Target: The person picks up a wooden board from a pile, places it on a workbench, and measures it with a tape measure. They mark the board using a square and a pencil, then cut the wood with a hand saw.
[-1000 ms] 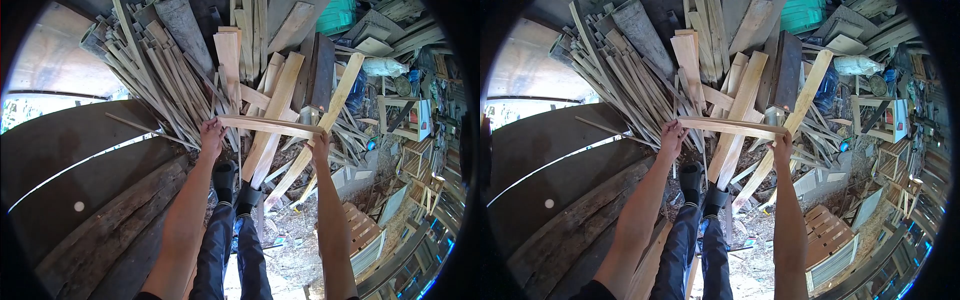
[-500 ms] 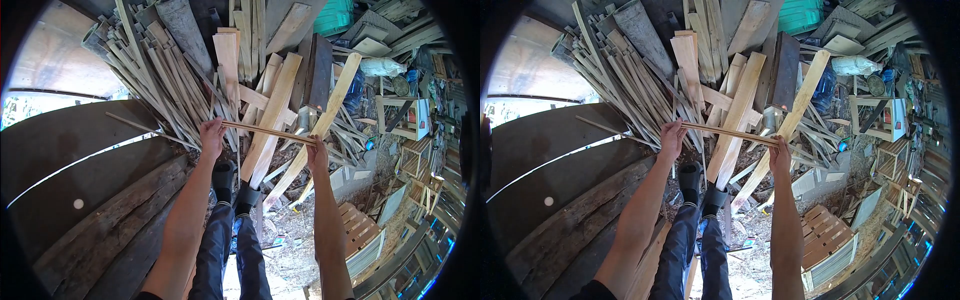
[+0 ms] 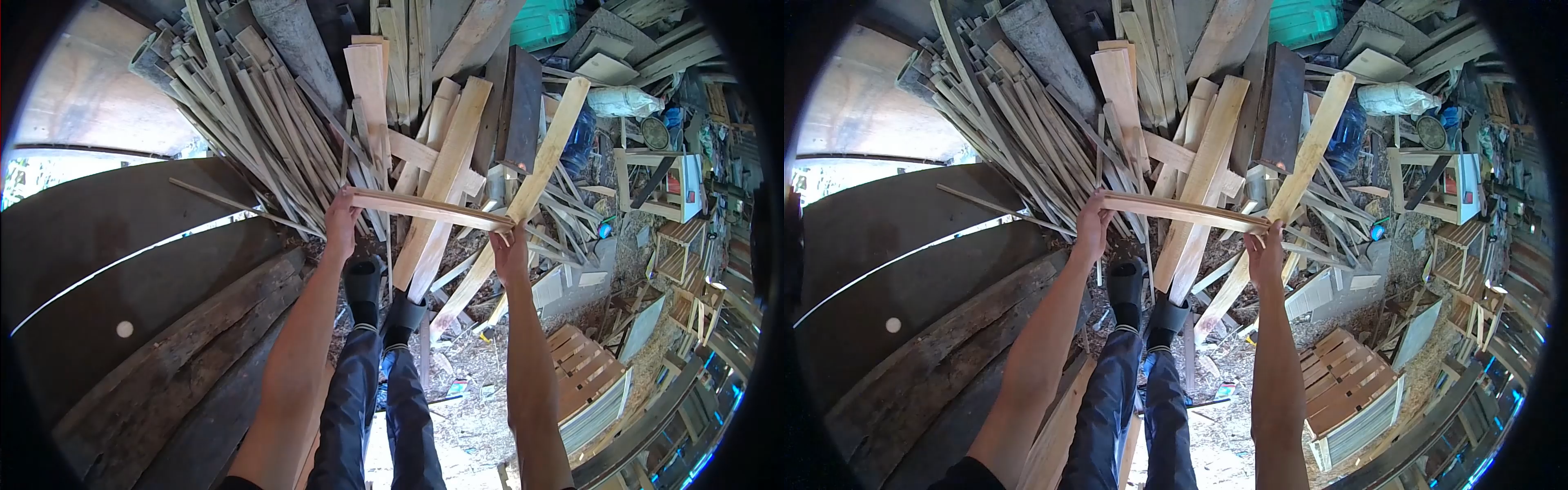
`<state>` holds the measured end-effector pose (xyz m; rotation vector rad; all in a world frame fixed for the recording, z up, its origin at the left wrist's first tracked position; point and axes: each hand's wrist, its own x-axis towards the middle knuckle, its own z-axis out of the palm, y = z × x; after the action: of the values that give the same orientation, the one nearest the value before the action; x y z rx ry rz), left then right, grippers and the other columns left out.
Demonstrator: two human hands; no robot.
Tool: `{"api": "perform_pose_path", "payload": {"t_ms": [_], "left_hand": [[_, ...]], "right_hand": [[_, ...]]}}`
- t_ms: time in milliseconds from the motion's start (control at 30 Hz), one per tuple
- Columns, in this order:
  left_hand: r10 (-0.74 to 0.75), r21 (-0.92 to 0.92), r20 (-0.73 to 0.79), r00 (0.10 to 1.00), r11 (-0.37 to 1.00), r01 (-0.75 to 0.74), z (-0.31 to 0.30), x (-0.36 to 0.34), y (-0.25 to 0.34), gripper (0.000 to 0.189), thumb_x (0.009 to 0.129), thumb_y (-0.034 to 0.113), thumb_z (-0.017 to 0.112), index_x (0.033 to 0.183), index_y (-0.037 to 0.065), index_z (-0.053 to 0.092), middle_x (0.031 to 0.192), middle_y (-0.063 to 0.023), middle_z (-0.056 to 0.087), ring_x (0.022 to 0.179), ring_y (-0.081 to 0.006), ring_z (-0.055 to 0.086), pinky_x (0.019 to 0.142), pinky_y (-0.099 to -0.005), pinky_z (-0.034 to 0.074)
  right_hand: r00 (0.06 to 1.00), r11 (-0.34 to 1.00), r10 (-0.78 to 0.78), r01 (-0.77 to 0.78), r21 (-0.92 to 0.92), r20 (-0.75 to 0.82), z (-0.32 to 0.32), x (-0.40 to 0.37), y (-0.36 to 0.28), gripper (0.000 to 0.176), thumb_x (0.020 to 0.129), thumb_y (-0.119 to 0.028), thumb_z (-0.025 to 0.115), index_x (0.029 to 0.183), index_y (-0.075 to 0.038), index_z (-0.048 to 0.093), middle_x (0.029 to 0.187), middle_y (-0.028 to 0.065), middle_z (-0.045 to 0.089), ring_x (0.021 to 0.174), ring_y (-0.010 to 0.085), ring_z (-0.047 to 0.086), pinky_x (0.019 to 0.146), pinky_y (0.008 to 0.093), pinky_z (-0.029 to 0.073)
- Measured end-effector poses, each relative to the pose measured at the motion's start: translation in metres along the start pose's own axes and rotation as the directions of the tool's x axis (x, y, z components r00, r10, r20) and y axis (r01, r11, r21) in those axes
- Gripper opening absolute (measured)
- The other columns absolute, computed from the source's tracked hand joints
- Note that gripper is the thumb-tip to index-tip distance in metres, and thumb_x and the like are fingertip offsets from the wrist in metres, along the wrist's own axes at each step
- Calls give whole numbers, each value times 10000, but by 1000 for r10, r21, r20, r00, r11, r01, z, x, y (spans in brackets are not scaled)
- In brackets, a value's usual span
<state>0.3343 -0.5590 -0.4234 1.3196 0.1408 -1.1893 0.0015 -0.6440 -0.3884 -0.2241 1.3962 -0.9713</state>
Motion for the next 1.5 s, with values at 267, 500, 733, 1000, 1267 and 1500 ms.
{"api": "perform_pose_path", "payload": {"t_ms": [267, 500, 733, 1000, 1267, 1500], "left_hand": [[-4, 419, -7, 1000, 908, 7, -26, -16, -4, 281, 924, 222, 627, 1142, 51, 579, 927, -13, 597, 842, -115, 574, 736, -280, 492], [-124, 23, 71, 990, 992, 123, -2, -58, 30, 310, 931, 317, 610, 1178, 134, 571, 950, 23, 539, 890, -89, 511, 824, -265, 411], [-68, -50, 259, 964, 995, 84, 21, -103, 55, 329, 961, 190, 554, 1272, 101, 492, 1092, -32, 586, 1041, -163, 558, 918, -318, 467], [-125, 178, 52, 991, 977, 114, 56, -248, 142, 317, 874, 122, 618, 1186, 96, 565, 981, -41, 635, 852, -155, 633, 687, -315, 556], [-23, 549, 186, 982, 832, -84, 75, -348, 239, 351, 846, 106, 643, 1183, 46, 568, 968, -91, 615, 796, -201, 624, 605, -339, 563], [-119, 567, 376, 919, 814, -127, 94, -352, 278, 248, 871, 107, 579, 1111, 47, 565, 955, -96, 601, 801, -192, 617, 648, -314, 538]], "right_hand": [[999, 918, -30, 44, -394, 42, -17, -20, 6, 494, 907, -159, 654, 1325, -3, 442, 1064, 105, 587, 870, 171, 602, 765, 322, 558], [964, 868, 263, -222, -444, 34, -28, -53, -17, 322, 930, -248, 617, 1163, -43, 529, 901, 79, 588, 677, 163, 592, 660, 331, 546], [962, 908, 274, -256, -330, 9, -44, -123, -40, 365, 921, -226, 618, 1220, -70, 479, 1036, 95, 586, 755, 211, 597, 708, 355, 534], [996, 952, 73, -84, -295, -49, -62, -258, -90, 355, 845, -155, 655, 1177, -89, 550, 972, 63, 618, 843, 182, 609, 625, 351, 536], [992, 925, -96, 57, -376, -87, -57, -395, -161, 388, 846, -219, 708, 1173, -65, 568, 913, 86, 630, 722, 188, 613, 557, 307, 522], [966, 930, -231, 184, -319, -116, -49, -406, -169, 415, 864, -270, 683, 1165, -5, 575, 943, 109, 625, 760, 195, 625, 557, 320, 536]]}}
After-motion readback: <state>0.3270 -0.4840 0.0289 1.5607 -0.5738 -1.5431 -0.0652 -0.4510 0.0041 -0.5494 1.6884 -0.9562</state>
